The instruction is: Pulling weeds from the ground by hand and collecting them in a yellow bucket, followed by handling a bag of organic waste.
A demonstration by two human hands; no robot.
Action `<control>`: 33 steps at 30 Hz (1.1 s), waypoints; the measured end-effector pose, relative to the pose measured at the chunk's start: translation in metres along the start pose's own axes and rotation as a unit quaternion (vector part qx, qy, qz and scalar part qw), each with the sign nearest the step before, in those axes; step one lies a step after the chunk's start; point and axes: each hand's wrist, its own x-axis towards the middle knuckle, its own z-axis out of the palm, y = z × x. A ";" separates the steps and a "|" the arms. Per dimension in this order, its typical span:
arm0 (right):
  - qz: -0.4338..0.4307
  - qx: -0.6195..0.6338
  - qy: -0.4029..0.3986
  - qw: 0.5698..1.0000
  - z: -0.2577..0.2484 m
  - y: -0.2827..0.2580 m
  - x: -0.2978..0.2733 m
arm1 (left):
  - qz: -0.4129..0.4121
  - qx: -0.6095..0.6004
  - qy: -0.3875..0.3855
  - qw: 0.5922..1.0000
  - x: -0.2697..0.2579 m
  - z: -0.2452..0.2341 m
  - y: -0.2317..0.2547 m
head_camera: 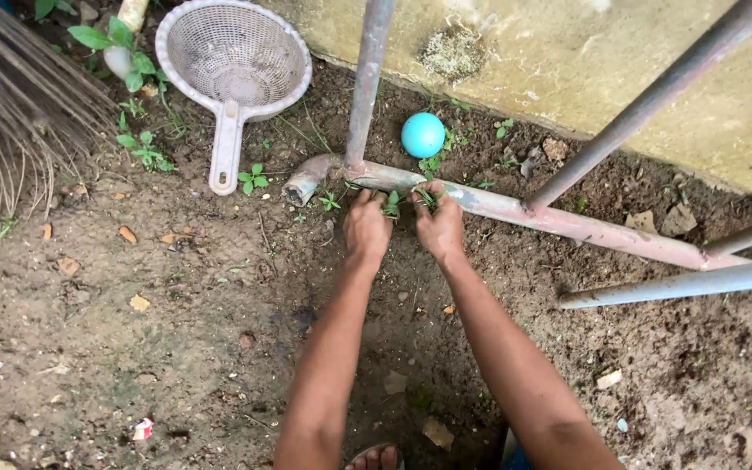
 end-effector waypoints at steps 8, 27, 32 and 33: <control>-0.073 0.044 0.013 0.996 0.003 0.019 0.029 | -0.034 -0.402 0.196 0.894 -0.053 -0.070 0.023; -0.221 -0.072 -0.075 0.970 0.102 -0.001 0.052 | -0.018 0.033 0.091 0.995 -0.008 -0.053 -0.087; -0.117 0.110 0.005 0.987 0.074 -0.045 0.019 | -0.036 -0.338 0.261 0.903 -0.061 -0.103 -0.058; -0.116 0.140 0.004 0.983 0.067 -0.055 0.017 | -0.050 -0.340 0.301 0.890 -0.058 -0.099 -0.071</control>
